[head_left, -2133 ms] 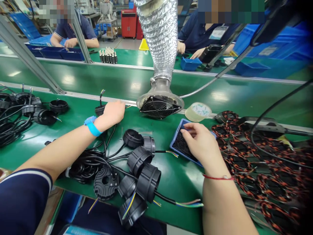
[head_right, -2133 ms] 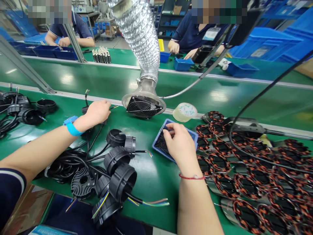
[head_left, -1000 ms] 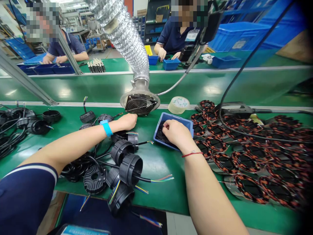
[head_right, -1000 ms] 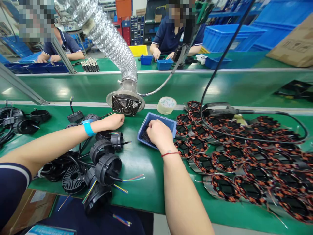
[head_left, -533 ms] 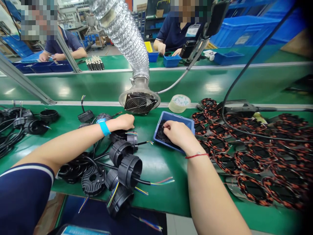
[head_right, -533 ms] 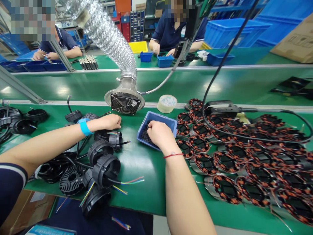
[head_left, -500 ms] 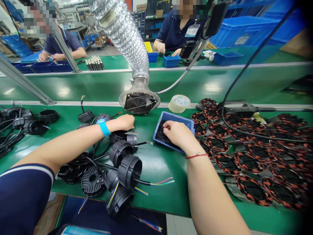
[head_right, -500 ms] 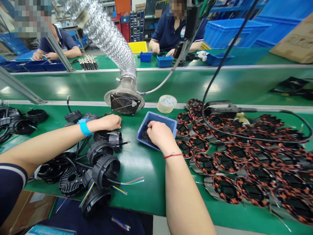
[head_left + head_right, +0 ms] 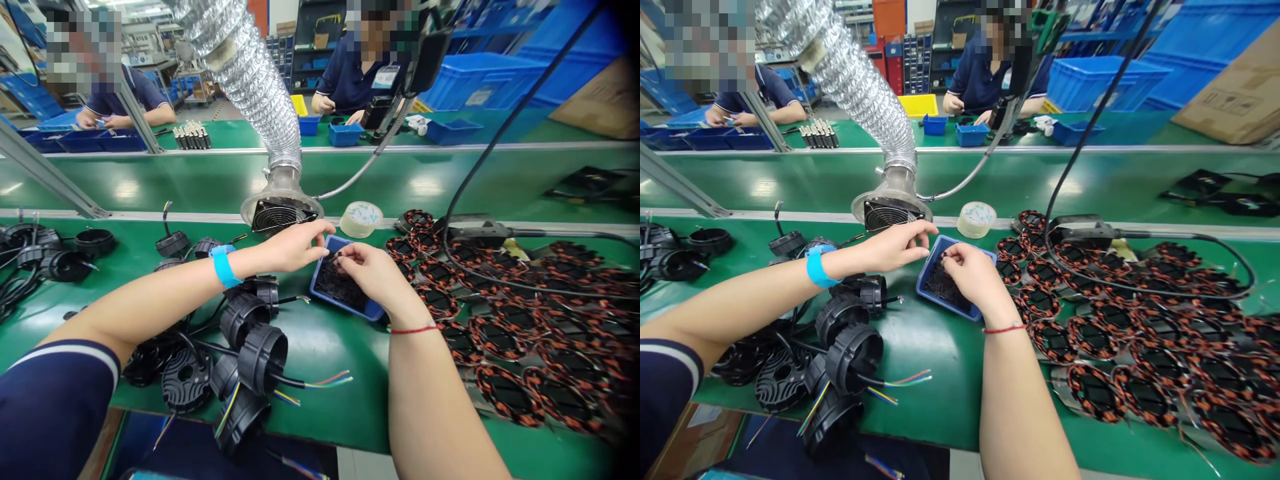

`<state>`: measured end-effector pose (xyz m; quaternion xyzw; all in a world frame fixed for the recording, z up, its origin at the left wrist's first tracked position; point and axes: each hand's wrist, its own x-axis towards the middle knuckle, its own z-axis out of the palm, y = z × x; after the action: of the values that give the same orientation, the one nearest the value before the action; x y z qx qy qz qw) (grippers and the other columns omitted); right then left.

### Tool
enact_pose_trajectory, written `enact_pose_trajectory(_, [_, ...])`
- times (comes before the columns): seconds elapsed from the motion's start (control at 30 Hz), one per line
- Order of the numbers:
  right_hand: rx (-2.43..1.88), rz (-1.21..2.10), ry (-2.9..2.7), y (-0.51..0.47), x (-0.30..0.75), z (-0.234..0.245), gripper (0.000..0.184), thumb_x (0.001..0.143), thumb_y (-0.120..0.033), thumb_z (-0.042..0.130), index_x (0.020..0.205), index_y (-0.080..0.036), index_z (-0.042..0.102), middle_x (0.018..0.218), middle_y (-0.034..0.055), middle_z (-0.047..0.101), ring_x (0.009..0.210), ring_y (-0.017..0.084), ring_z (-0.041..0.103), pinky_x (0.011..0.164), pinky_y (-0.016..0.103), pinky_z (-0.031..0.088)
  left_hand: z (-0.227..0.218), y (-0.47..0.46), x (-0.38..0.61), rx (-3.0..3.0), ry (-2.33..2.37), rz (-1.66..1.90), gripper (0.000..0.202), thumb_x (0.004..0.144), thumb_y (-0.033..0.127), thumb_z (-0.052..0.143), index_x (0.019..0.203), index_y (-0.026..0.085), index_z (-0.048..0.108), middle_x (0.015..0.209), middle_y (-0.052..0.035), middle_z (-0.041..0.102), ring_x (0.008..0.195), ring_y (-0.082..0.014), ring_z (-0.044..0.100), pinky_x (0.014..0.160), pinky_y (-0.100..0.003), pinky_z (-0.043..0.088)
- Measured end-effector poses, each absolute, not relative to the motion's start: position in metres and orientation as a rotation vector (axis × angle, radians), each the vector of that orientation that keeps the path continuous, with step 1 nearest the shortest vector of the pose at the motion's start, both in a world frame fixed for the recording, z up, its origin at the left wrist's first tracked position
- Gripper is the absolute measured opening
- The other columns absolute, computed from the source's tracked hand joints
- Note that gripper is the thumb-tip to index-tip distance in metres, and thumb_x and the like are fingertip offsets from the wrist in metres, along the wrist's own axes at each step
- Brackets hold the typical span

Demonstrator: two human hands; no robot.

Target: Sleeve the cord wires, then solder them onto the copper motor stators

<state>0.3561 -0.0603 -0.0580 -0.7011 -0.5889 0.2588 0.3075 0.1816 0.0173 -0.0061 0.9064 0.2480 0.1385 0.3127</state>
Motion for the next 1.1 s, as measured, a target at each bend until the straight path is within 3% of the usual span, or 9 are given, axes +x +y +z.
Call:
enact_pose_trajectory(0.17, [-1.703,0.762,-1.557,-0.065,0.349,-0.051,0.017,0.079,-0.031,0.051,0.083,-0.019,0.061,0.077,0.0022,0.068,0.067,0.014,0.061,0.063,0.025,0.047,-0.01,0.013,0.182,2.378,0.694,0.341,0.011,0.087,0.02,0.053,0.094,0.014,0.058,0.083,-0.0016,0.062,0.074,-0.0119,0.054,0.068,-0.023,0.042])
enact_pose_trajectory(0.33, [-1.741,0.528,-1.747,-0.071,0.326,-0.042,0.014,0.081,-0.021,0.048,0.082,-0.02,0.062,0.074,0.002,0.068,0.066,0.016,0.059,0.066,0.027,0.043,-0.008,0.008,0.18,2.479,0.802,0.22,0.026,0.09,0.034,0.049,0.076,0.014,0.058,0.069,-0.0008,0.059,0.062,-0.0118,0.047,0.056,-0.024,0.032])
enact_pose_trajectory(0.47, [-1.747,0.506,-1.708,-0.07,0.315,-0.044,0.011,0.081,-0.021,0.052,0.081,-0.021,0.062,0.078,0.0033,0.069,0.072,0.017,0.062,0.07,0.029,0.045,-0.003,0.007,0.176,2.47,0.913,0.196,0.018,0.086,0.024,0.051,0.074,0.014,0.06,0.066,-0.0006,0.06,0.061,-0.0119,0.047,0.056,-0.024,0.031])
enact_pose_trajectory(0.6, [-1.494,0.748,-1.388,-0.066,0.317,-0.048,0.012,0.076,-0.031,0.061,0.081,-0.02,0.063,0.075,0.0024,0.068,0.069,0.017,0.063,0.069,0.031,0.05,0.005,0.011,0.169,2.158,0.925,0.33,0.013,0.08,0.014,0.055,0.067,0.014,0.056,0.063,0.0016,0.057,0.059,-0.0094,0.048,0.056,-0.022,0.034])
enact_pose_trajectory(0.8, [-1.22,0.996,-0.986,-0.065,0.308,-0.043,0.027,0.061,-0.039,0.077,0.072,-0.018,0.065,0.065,-0.0015,0.064,0.055,0.01,0.056,0.056,0.025,0.05,0.01,0.009,0.155,1.556,0.836,0.568,0.013,0.083,0.016,0.056,0.071,0.013,0.054,0.066,0.002,0.058,0.051,-0.0033,0.045,0.049,-0.018,0.032])
enact_pose_trajectory(1.1, [-0.994,1.056,-0.699,-0.064,0.282,-0.046,0.03,0.058,-0.035,0.083,0.077,-0.018,0.067,0.067,-0.0034,0.066,0.053,0.007,0.058,0.058,0.023,0.054,0.001,0.001,0.153,1.705,0.743,0.654,0.011,0.08,0.015,0.058,0.07,0.012,0.055,0.061,0.005,0.05,0.056,-0.0052,0.042,0.056,-0.02,0.035])
